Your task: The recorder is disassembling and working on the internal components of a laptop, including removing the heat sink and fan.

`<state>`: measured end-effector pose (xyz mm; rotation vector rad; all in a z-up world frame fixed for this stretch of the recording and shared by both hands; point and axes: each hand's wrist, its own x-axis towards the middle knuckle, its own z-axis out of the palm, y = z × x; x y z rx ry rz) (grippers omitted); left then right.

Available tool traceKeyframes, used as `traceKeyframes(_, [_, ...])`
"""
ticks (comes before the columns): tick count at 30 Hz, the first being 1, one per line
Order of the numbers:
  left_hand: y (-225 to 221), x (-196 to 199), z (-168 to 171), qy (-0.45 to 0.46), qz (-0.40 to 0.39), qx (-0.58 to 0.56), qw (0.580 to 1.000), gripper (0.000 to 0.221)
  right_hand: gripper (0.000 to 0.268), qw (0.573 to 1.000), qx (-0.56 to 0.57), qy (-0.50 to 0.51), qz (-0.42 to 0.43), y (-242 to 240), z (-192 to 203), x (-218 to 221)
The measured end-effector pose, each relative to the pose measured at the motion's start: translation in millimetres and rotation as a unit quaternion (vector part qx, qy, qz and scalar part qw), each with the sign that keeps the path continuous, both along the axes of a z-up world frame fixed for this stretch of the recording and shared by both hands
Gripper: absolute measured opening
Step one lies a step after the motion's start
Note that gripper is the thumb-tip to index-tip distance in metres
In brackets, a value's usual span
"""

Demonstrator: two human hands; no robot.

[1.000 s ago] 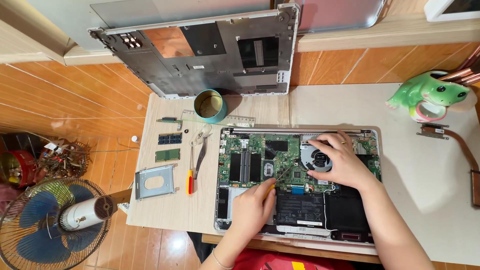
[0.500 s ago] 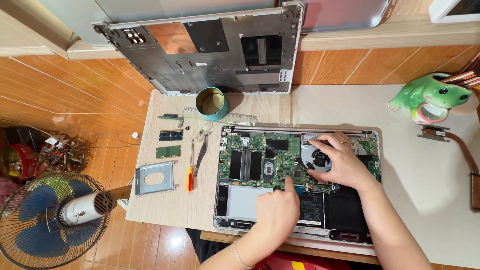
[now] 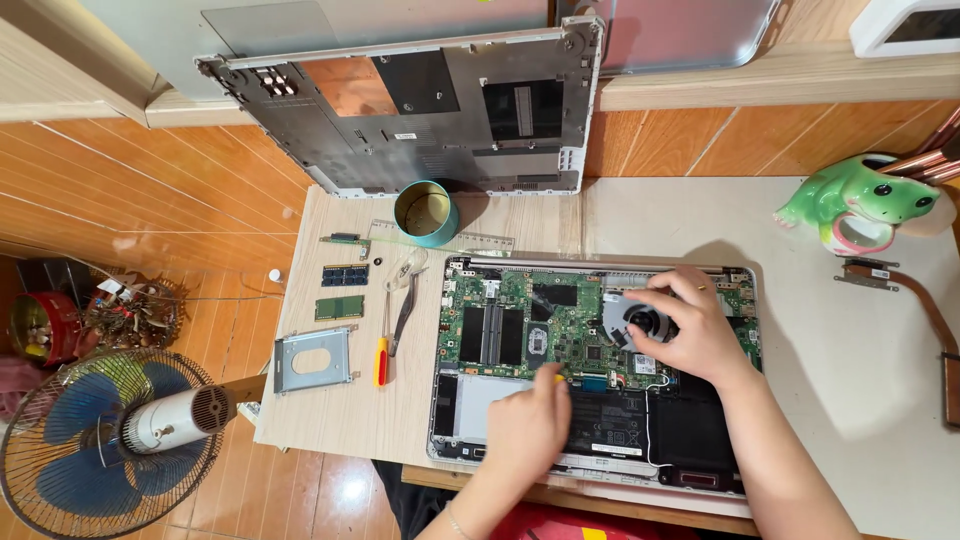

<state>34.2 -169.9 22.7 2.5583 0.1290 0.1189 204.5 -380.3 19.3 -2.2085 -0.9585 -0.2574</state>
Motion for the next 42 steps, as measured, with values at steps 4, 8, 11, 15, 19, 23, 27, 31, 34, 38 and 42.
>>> traceKeyframes(4, [47.7, -10.0, 3.0, 0.016, 0.059, 0.018, 0.998, 0.022, 0.032, 0.999, -0.029, 0.016, 0.012, -0.1, -5.6, 0.4])
traceKeyframes(8, [104.7, -19.2, 4.9, -0.020, 0.198, 0.064, 0.978, 0.026, 0.028, 0.998, -0.026, -0.007, -0.054, -5.4, -4.8, 0.2])
traceKeyframes(11, [132.5, -23.1, 1.4, -0.037, 0.238, 0.108, 0.965, 0.026, 0.025, 0.990, -0.040, -0.023, -0.131, -17.7, -14.5, 2.5])
traceKeyframes(15, [147.8, -23.8, -14.1, -0.003, 0.238, 0.134, 0.962, 0.024, 0.024, 0.980, -0.059, 0.016, -0.190, -37.8, -24.0, 11.4])
traceKeyframes(19, [145.3, -15.9, -15.0, -0.018, 0.224, 0.148, 0.963, 0.025, 0.023, 0.975, -0.102, 0.030, -0.194, -51.9, -31.8, 18.9])
traceKeyframes(23, [111.6, 4.5, 6.1, -0.081, 0.189, 0.139, 0.969, 0.028, 0.029, 0.975, -0.142, 0.045, -0.168, -52.3, -26.1, 20.0])
traceKeyframes(27, [42.5, 28.9, 35.6, -0.107, 0.005, -0.004, 0.994, 0.031, 0.028, 0.971, -0.155, 0.066, -0.172, -53.5, -26.3, 19.6])
traceKeyframes(31, [-13.7, 63.8, 29.3, -0.162, -0.135, -0.008, 0.977, 0.029, 0.027, 0.970, -0.156, 0.056, -0.180, -53.4, -22.4, 18.2])
traceKeyframes(34, [-43.7, 95.5, 20.6, -0.179, -0.185, 0.020, 0.966, 0.033, 0.021, 0.958, -0.199, 0.045, -0.203, -52.9, -20.0, 17.3])
traceKeyframes(38, [-67.5, 122.9, 6.0, -0.185, -0.178, 0.101, 0.961, 0.060, 0.022, 0.964, -0.180, 0.057, -0.188, -54.7, -29.3, 20.6])
traceKeyframes(42, [-74.9, 127.1, -29.3, -0.143, -0.194, 0.156, 0.958, 0.053, 0.021, 0.970, -0.152, 0.078, -0.175, -52.2, -26.0, 21.6])
